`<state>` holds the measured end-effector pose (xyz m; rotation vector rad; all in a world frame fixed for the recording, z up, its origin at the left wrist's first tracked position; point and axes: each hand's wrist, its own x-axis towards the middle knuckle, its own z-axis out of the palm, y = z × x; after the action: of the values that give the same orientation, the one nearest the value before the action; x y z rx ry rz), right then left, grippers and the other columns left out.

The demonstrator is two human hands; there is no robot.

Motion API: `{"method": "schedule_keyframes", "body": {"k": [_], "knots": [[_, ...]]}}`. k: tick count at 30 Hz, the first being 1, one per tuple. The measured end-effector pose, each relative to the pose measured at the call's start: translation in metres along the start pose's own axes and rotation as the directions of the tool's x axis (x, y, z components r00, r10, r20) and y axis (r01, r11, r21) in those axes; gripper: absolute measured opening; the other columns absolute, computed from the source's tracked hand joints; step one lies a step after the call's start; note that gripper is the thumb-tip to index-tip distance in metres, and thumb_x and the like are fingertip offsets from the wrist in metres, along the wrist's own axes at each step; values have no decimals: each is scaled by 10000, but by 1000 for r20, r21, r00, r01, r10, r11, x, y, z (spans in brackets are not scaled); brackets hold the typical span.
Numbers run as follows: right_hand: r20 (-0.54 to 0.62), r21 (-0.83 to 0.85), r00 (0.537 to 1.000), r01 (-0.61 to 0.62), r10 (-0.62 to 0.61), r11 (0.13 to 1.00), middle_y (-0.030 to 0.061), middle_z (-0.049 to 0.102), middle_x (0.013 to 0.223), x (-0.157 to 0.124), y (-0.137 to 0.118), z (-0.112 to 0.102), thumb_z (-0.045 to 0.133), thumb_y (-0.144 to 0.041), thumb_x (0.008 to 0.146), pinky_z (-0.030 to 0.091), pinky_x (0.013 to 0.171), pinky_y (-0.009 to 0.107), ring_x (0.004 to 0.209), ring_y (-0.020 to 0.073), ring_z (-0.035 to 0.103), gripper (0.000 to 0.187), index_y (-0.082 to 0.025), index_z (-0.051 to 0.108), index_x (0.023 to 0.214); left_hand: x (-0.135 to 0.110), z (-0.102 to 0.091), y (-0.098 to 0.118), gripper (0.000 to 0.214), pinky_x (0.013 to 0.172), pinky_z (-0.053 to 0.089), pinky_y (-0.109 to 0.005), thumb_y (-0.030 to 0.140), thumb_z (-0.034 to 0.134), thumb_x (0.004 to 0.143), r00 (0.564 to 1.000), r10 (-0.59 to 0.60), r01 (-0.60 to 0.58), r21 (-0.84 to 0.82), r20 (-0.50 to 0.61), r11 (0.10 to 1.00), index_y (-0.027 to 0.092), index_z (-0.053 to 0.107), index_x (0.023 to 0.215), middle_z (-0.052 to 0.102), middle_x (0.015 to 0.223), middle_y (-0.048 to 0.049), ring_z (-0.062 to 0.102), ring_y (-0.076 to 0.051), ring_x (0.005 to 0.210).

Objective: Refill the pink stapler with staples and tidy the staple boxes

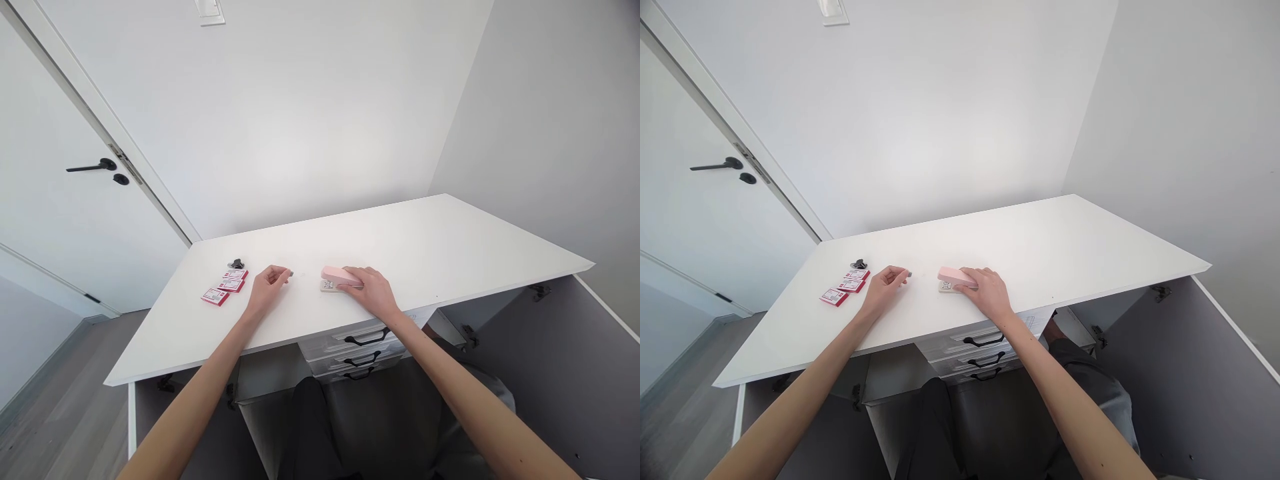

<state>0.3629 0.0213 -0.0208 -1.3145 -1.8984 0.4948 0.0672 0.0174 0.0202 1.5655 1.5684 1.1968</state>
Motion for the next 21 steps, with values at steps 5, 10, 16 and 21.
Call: {"method": "schedule_keyframes", "body": {"k": [5, 10, 16, 21], "knots": [[122, 85, 993, -9, -1, 996, 70, 743, 1255, 0, -1, -1, 612, -615, 973, 508, 988, 506, 1197, 342, 626, 582, -393, 586, 1510, -7, 5, 1, 411, 838, 550, -349, 585, 732, 863, 999, 29, -28, -34, 27, 999, 190, 744, 977, 788, 986, -87, 703, -196, 855], [191, 140, 980, -76, 49, 987, 77, 737, 1253, 1, -3, -6, 539, -650, 993, 504, 994, 511, 1149, 324, 652, 628, -393, 524, 1565, -28, 17, 10, 381, 858, 573, -373, 561, 745, 872, 985, 123, -118, -50, 121, 992, 208, 747, 1015, 804, 1024, -86, 735, -219, 909], [127, 411, 992, -77, 27, 908, 47, 697, 1412, 3, 0, -15, 646, -615, 942, 508, 989, 459, 1282, 301, 608, 453, -374, 734, 1314, -48, 50, 28, 316, 843, 552, -365, 495, 750, 902, 962, 231, -222, -73, 146, 972, 220, 722, 1056, 809, 926, -52, 747, -212, 893], [144, 489, 990, -68, -4, 870, 43, 684, 1416, 1, -1, -22, 740, -584, 888, 429, 1135, 504, 1400, 304, 543, 355, -366, 799, 1162, -47, 76, 42, 304, 813, 552, -346, 463, 738, 924, 965, 225, -209, -126, 130, 970, 230, 661, 1102, 813, 927, -33, 752, -198, 879]]}}
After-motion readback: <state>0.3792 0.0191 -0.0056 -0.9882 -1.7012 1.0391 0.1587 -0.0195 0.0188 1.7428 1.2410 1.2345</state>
